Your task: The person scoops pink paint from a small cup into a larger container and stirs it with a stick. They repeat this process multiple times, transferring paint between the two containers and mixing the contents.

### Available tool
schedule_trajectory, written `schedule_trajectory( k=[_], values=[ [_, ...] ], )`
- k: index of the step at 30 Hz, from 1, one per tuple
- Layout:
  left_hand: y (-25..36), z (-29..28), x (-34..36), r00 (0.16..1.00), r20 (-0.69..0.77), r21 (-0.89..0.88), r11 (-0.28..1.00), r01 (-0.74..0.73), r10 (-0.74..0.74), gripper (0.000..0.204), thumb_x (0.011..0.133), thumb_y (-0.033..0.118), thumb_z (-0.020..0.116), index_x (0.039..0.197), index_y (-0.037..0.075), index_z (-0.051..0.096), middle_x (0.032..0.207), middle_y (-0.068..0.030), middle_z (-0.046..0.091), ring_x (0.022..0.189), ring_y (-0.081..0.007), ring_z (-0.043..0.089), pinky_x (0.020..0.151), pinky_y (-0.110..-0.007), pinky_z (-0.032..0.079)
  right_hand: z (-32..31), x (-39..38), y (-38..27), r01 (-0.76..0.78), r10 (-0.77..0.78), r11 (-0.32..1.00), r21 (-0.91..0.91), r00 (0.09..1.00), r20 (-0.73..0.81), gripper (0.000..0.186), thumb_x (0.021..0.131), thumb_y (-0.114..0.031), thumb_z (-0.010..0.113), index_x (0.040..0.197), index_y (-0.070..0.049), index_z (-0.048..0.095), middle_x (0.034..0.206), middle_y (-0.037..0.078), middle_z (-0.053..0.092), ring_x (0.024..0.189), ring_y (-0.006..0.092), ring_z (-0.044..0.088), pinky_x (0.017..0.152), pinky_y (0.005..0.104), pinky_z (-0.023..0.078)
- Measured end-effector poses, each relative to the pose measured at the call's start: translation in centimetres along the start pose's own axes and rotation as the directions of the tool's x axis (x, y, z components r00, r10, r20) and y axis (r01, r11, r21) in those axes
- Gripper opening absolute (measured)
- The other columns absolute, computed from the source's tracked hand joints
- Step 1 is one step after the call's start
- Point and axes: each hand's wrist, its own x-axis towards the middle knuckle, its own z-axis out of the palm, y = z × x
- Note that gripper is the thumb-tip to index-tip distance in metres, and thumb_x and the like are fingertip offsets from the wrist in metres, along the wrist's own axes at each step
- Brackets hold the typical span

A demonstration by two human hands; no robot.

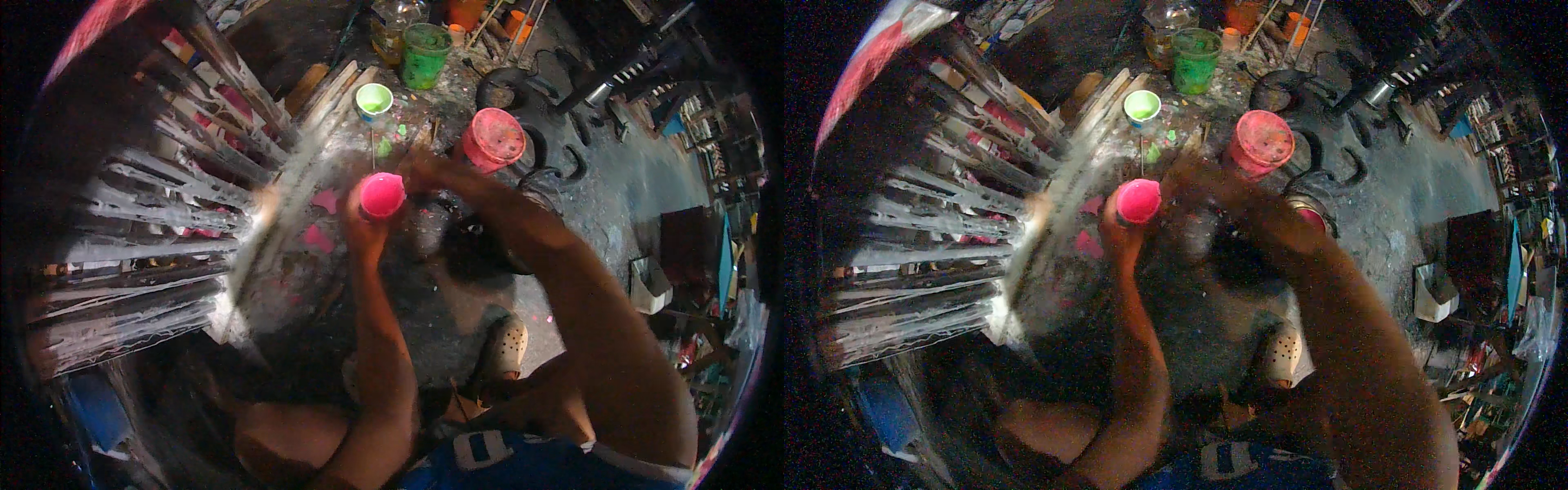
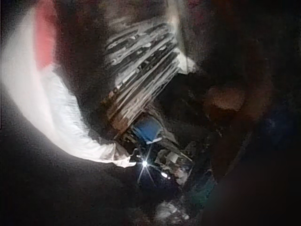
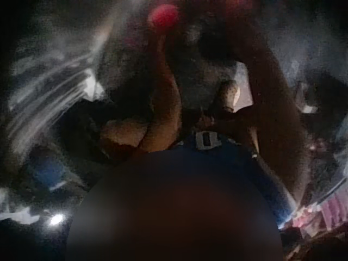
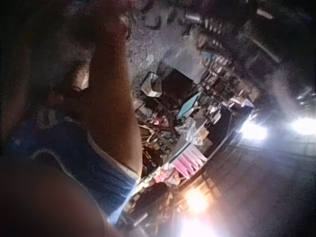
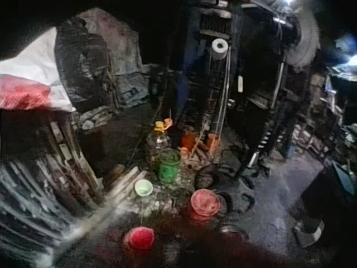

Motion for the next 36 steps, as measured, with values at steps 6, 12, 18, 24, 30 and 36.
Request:
schedule_trajectory(
  k=[6,12,18,24,30,36],
  values=[
    [2.4,-3.8,1.4,0.999,-0.018,0.074,0.997,-0.025,0.026,0.074,0.066,0.031,0.108,0.129,0.007,0.077,0.125,-0.0153,0.077,0.116,-0.0358,0.073,0.102,-0.051,0.057,9.4,5.6,-4.8,-0.112,0.112,0.994,-0.021,0.993,0.029,0.041,0.099,-0.043,0.078,0.118,-0.007,0.081,0.104,0.020,0.081,0.094,0.0385,0.079,0.084,0.0539,0.063],
    [2.8,-4.1,1.5,0.998,-0.040,-0.016,0.999,0.037,-0.037,0.075,0.066,0.030,0.108,0.129,0.006,0.076,0.128,-0.0156,0.076,0.115,-0.0365,0.073,0.102,-0.051,0.057,11.1,6.3,-3.7,-0.132,0.135,0.990,-0.057,0.990,0.050,0.045,0.098,-0.044,0.079,0.125,-0.009,0.079,0.106,0.018,0.081,0.088,0.0351,0.079,0.078,0.0517,0.064],
    [2.3,-3.3,2.2,0.997,0.004,-0.089,0.993,-0.082,0.082,0.068,0.068,0.029,0.107,0.126,0.007,0.077,0.124,-0.0139,0.076,0.116,-0.0377,0.071,0.104,-0.051,0.054,5.2,0.2,-3.1,-0.013,0.029,0.989,-0.145,0.994,0.110,0.050,0.097,-0.045,0.080,0.133,-0.010,0.077,0.107,0.017,0.082,0.082,0.0317,0.080,0.072,0.0495,0.066],
    [4.6,-2.4,3.0,0.985,0.135,-0.090,0.991,-0.096,0.107,0.060,0.075,0.022,0.103,0.125,0.005,0.076,0.119,-0.0098,0.077,0.113,-0.0282,0.072,0.103,-0.043,0.055,-13.4,-21.0,-6.6,-0.375,0.357,0.926,0.042,0.835,-0.419,0.041,0.114,-0.039,0.058,0.123,-0.002,0.073,0.096,0.025,0.077,0.084,0.0444,0.077,0.077,0.0550,0.062],
    [7.7,1.6,3.4,0.960,0.267,-0.327,0.945,0.012,0.080,0.061,0.080,0.007,0.098,0.134,0.002,0.071,0.126,-0.0074,0.076,0.117,-0.0194,0.073,0.107,-0.037,0.056,-25.5,-31.6,-14.4,-0.503,0.481,0.858,0.104,0.714,-0.508,0.041,0.113,-0.030,0.069,0.093,0.005,0.070,0.075,0.022,0.060,0.069,0.0361,0.051,0.068,0.0488,0.047],
    [10.6,5.6,2.1,0.941,0.326,-0.460,0.885,0.075,0.089,0.065,0.074,0.008,0.100,0.133,0.005,0.073,0.132,-0.0125,0.075,0.122,-0.0314,0.072,0.110,-0.045,0.056,-26.6,-34.6,-15.9,-0.326,0.227,0.929,-0.175,0.875,-0.428,0.038,0.108,-0.031,0.075,0.088,0.001,0.074,0.077,0.022,0.066,0.069,0.0425,0.060,0.065,0.0515,0.048]
  ],
)
